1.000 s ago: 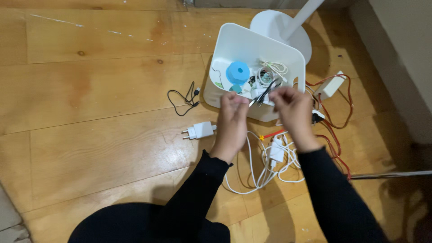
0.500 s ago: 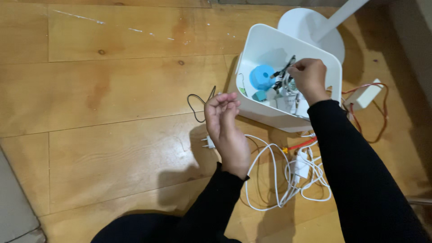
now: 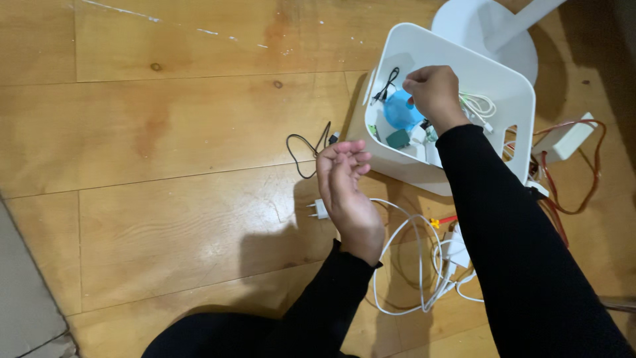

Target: The person untangles and sorts various white power adapters and cables by hand, pulling them apart and placing them into a white container.

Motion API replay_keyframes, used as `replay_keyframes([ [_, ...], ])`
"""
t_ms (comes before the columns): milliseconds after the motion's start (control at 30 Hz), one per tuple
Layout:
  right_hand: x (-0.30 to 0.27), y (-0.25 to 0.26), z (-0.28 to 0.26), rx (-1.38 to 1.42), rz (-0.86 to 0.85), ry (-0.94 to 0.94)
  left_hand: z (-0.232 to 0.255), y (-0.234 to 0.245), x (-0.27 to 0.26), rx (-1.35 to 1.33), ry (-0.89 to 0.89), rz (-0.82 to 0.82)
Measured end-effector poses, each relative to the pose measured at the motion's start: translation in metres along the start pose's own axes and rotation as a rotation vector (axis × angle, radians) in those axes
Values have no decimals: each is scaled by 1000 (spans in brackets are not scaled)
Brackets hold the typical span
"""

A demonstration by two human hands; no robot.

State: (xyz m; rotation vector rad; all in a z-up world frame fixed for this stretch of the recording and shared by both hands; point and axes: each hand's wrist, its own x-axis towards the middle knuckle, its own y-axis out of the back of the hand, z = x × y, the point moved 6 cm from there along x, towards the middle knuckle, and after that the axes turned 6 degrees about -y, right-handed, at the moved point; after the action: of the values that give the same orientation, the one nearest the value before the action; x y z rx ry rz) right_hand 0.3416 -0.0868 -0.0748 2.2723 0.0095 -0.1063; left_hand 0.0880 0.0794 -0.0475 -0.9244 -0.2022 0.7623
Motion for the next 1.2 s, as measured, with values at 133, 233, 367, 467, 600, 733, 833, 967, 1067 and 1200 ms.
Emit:
replay_keyframes([
  [133,-37,27,-14,206,20,156,-21,13,4,87,17,-38],
  [233,-82,52,-12,304,98,226,-24,30,34,905,-399,-211],
  [367,-166,88,12,341,269,225,-29,73,63,1579,-666,-375],
  [467,-223,100,41,370,322,147,-47,100,74,1807,-362,-386],
  [600,-292,90,85,483,312,1,-38,97,78,1899,-299,-385],
  [733,-330,65,98,592,232,-92,1,52,60,1658,-360,-297],
  [833,-333,52,79,672,161,-123,28,0,36,1000,-280,-441],
  [967,-334,47,25,852,-38,-10,39,-50,-31,606,-47,-664],
  [1067,-335,58,0,933,-26,98,32,-71,-76,445,116,-786],
  [1200,-330,79,23,832,89,40,10,-66,-105,290,423,-845],
])
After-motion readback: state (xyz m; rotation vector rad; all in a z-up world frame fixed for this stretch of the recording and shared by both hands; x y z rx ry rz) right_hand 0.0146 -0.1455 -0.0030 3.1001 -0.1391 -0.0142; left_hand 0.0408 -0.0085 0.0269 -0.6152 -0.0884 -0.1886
